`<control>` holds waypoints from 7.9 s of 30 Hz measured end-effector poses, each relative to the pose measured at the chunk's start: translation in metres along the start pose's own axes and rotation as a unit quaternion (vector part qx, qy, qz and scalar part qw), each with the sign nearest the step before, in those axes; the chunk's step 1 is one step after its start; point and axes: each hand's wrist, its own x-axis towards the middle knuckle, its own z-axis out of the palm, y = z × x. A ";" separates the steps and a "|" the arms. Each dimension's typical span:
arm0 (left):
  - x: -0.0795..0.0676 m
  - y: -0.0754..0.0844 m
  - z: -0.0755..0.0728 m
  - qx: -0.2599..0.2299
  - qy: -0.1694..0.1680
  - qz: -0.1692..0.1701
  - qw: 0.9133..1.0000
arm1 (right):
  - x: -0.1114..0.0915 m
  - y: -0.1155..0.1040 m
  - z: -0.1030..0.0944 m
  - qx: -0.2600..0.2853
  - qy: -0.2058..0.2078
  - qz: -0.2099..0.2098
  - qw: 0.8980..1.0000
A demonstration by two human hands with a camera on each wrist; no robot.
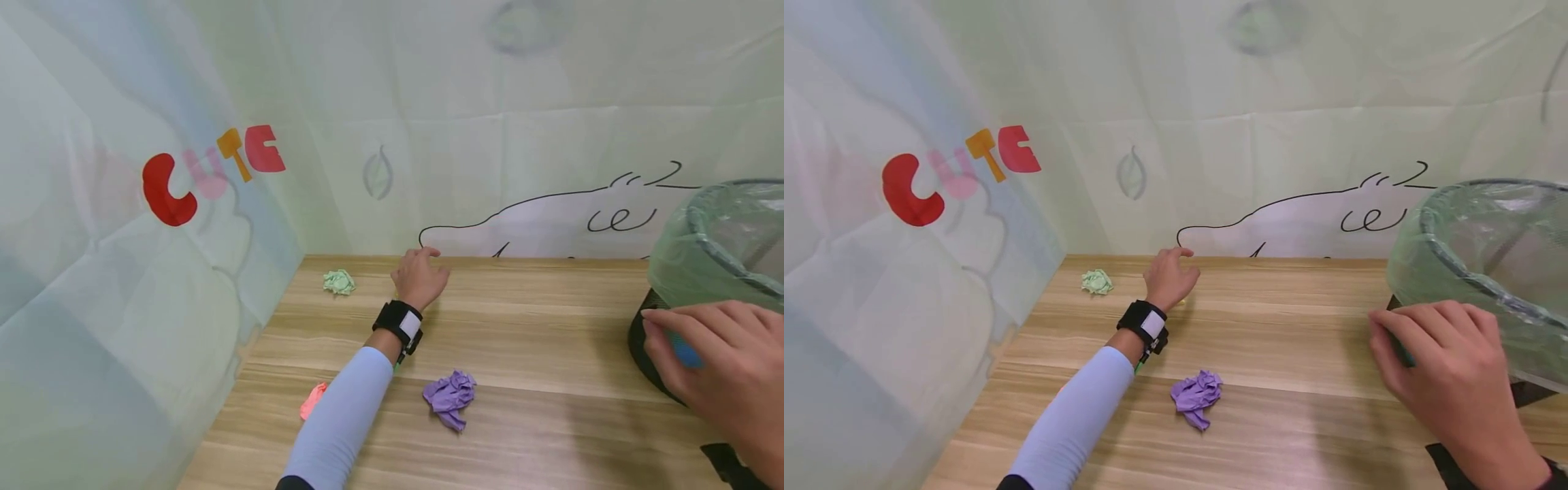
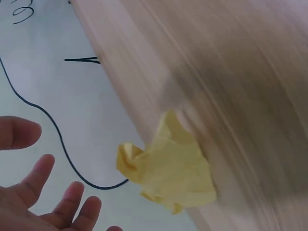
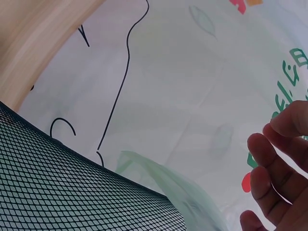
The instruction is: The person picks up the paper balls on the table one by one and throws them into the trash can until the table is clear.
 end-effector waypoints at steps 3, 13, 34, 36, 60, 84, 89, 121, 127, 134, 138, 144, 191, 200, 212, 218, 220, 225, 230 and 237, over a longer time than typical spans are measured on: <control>0.001 -0.009 0.001 0.025 -0.018 -0.013 0.999 | 0.000 -0.004 -0.001 0.002 -0.015 0.012 1.000; 0.005 -0.025 0.007 0.047 -0.042 -0.024 0.998 | 0.000 -0.010 0.000 0.006 -0.036 0.024 0.999; -0.003 -0.055 0.025 0.142 -0.116 0.001 0.983 | -0.015 -0.022 0.014 0.044 -0.090 -0.019 0.995; -0.003 -0.057 0.025 0.148 -0.111 0.019 0.983 | -0.016 -0.023 0.016 0.045 -0.097 -0.022 0.994; -0.002 -0.041 0.023 0.045 -0.122 0.069 0.989 | -0.027 -0.025 0.022 0.064 -0.121 -0.033 0.990; -0.012 0.010 0.012 -0.121 -0.103 0.050 0.986 | -0.026 -0.024 0.015 0.050 -0.137 -0.026 0.989; -0.018 0.022 0.007 -0.141 -0.106 0.064 0.982 | -0.027 -0.024 0.014 0.049 -0.138 -0.024 0.989; -0.041 0.071 0.003 -0.225 -0.105 0.165 0.954 | -0.024 -0.024 0.010 0.040 -0.141 -0.015 0.989; -0.045 0.074 0.003 -0.245 -0.109 0.161 0.950 | -0.024 -0.023 0.012 0.044 -0.113 -0.019 0.992; -0.048 0.078 0.003 -0.257 -0.112 0.184 0.942 | -0.024 -0.022 0.015 0.050 -0.092 -0.020 0.994; -0.051 0.082 0.002 -0.268 -0.115 0.196 0.936 | -0.024 -0.022 0.015 0.052 -0.084 -0.016 0.995; -0.056 0.090 0.001 -0.276 -0.128 0.201 0.931 | -0.024 -0.023 0.013 0.041 -0.120 -0.011 0.992; -0.107 0.137 0.006 -0.316 -0.250 0.191 0.895 | -0.027 -0.023 0.016 0.034 -0.114 0.067 0.991; -0.116 0.144 0.009 -0.276 -0.276 0.212 0.896 | -0.029 -0.022 0.018 0.035 -0.098 0.064 0.992; -0.125 0.152 0.008 -0.259 -0.310 0.209 0.890 | -0.034 -0.022 0.020 0.041 -0.131 0.094 0.986; -0.128 0.161 0.006 -0.245 -0.346 0.207 0.882 | -0.035 -0.021 0.019 0.047 -0.124 0.091 0.987; -0.129 0.164 0.005 -0.253 -0.350 0.205 0.878 | -0.035 -0.021 0.019 0.046 -0.115 0.085 0.989; -0.129 0.167 0.004 -0.273 -0.347 0.201 0.874 | -0.031 -0.020 0.018 0.051 -0.101 0.084 0.990; -0.127 0.168 0.005 -0.281 -0.325 0.207 0.879 | -0.029 -0.017 0.015 0.050 -0.090 0.085 0.991; -0.124 0.170 0.004 -0.319 -0.288 0.205 0.879 | -0.027 -0.012 0.009 0.062 -0.097 0.098 0.988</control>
